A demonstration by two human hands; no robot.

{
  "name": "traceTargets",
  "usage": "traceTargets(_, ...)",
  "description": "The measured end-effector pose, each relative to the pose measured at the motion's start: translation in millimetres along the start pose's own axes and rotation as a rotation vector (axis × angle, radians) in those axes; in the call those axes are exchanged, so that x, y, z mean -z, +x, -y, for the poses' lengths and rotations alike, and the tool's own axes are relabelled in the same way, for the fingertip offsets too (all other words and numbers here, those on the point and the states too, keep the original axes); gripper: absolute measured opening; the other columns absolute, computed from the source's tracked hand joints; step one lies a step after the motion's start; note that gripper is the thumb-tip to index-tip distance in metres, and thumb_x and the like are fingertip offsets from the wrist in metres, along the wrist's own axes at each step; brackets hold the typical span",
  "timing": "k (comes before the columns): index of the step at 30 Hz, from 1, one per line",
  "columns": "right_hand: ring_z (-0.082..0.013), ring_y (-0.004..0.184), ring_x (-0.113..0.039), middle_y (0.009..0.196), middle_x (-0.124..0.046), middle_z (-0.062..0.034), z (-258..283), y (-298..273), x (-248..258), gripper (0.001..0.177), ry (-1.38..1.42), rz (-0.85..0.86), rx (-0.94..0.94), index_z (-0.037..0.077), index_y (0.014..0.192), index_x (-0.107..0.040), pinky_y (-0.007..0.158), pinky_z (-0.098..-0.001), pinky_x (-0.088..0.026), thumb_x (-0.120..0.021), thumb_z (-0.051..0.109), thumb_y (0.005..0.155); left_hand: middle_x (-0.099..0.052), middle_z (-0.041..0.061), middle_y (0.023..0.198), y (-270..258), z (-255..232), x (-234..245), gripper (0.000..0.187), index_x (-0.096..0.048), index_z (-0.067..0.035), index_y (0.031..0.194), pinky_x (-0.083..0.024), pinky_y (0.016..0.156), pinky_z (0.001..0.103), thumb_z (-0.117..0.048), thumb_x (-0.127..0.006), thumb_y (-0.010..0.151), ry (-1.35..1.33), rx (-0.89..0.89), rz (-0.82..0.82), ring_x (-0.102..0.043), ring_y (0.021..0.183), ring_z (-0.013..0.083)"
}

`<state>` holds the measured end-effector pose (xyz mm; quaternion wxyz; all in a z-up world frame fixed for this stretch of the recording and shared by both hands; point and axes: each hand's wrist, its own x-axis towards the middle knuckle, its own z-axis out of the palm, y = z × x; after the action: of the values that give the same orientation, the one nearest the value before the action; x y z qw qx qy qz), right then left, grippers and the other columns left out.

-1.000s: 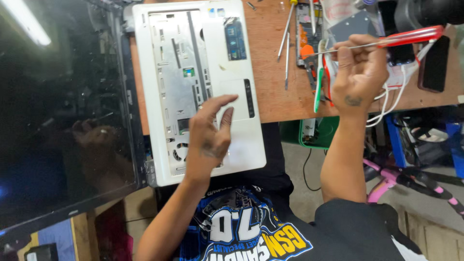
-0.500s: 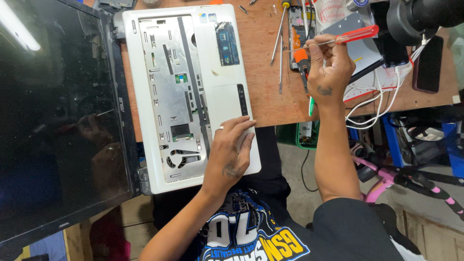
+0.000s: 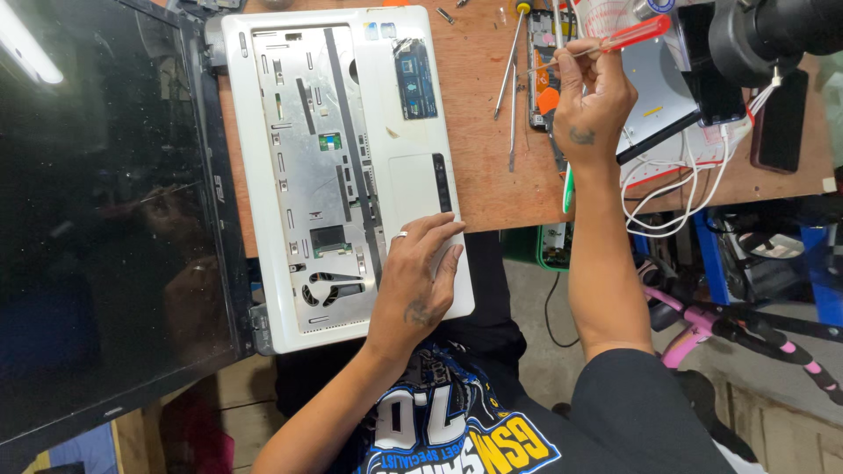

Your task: The person uses a red-handled screwdriver to repeatedly loosen and tighten screws on the back panel of a white laptop. The person handles the screwdriver and the laptop throughout the clip.

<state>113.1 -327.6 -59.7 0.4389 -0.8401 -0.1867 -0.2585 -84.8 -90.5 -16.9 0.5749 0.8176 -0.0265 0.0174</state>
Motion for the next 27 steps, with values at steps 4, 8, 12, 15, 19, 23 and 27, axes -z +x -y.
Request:
traceTargets(4,-0.0158,0.095,-0.075,0.100,-0.074,-0.0103,-0.1,0.8,0.0,0.007,-0.016,0.004,0.001,-0.003,0.114,-0.062,0.086,-0.0286,-0.061,-0.066,0.003,0.114,-0.067,0.015,0.128,1.0,0.8,1.1,0.025,-0.071,-0.001,0.118,-0.047,0.103,0.040,-0.010,-0.062,0.096,-0.006,-0.012,-0.004,-0.062,0.118,0.0346)
traceTargets(8,-0.0158,0.097,-0.074,0.103,-0.073,-0.0104,2.0,0.5,4.7,0.007,0.063,-0.002,-0.024,-0.003,0.116,-0.061,0.091,-0.0293,-0.062,-0.066,0.003,0.115,-0.069,0.015,0.127,1.6,1.5,2.1,0.025,-0.070,-0.001,0.118,-0.047,0.103,0.040,-0.010,-0.062,0.097,-0.030,-0.012,-0.006,-0.062,0.118,0.0341)
traceTargets(12,-0.0172,0.102,-0.074,0.109,-0.073,-0.0116,15.2,-1.2,13.3,0.008,0.109,-0.003,-0.019,-0.004,0.120,-0.061,0.093,-0.0294,-0.062,-0.066,0.001,0.117,-0.070,0.017,0.124,5.1,1.4,6.2,0.025,-0.070,0.000,0.118,-0.048,0.102,0.040,-0.010,-0.064,0.096,-0.063,-0.037,-0.035,-0.064,0.118,0.0352)
traceTargets(15,-0.0173,0.103,-0.073,0.112,-0.073,-0.0125,39.4,-5.5,15.4,0.010,0.214,-0.009,-0.049,-0.004,0.123,-0.059,0.094,-0.0281,-0.061,-0.066,0.001,0.119,-0.070,0.018,0.122,11.5,2.8,14.1,0.027,-0.069,0.001,0.118,-0.050,0.101,0.040,-0.010,-0.068,0.094,-0.093,-0.057,-0.097,-0.065,0.116,0.0356)
traceTargets(19,-0.0154,0.098,-0.072,0.111,-0.072,-0.0133,85.8,-19.4,25.4,0.009,0.225,0.042,-0.101,-0.004,0.121,-0.058,0.093,-0.0266,-0.061,-0.063,0.002,0.117,-0.071,0.018,0.117,25.3,8.4,28.9,0.026,-0.070,0.000,0.117,-0.051,0.099,0.040,-0.011,-0.072,0.093,-0.049,-0.080,-0.212,-0.067,0.112,0.0355)
traceTargets(23,-0.0206,0.098,-0.072,0.110,-0.071,-0.0199,126.8,-38.8,19.6,0.014,0.317,0.072,-0.082,-0.006,0.125,-0.053,0.093,-0.0298,-0.061,-0.065,0.000,0.119,-0.072,0.018,0.118,31.0,12.9,35.8,0.030,-0.070,-0.001,0.118,-0.052,0.101,0.040,-0.015,-0.077,0.092,-0.057,-0.127,-0.319,-0.068,0.114,0.0347)
traceTargets(27,-0.0258,0.097,-0.075,0.106,-0.072,-0.0216,156.2,-55.8,11.1,0.018,0.474,0.106,-0.076,-0.002,0.124,-0.050,0.091,-0.0339,-0.064,-0.065,0.001,0.116,-0.073,0.016,0.118,25.1,19.2,37.4,0.034,-0.070,-0.002,0.119,-0.054,0.095,0.038,-0.014,-0.079,0.089,-0.149,-0.086,-0.319,-0.070,0.109,0.0310)
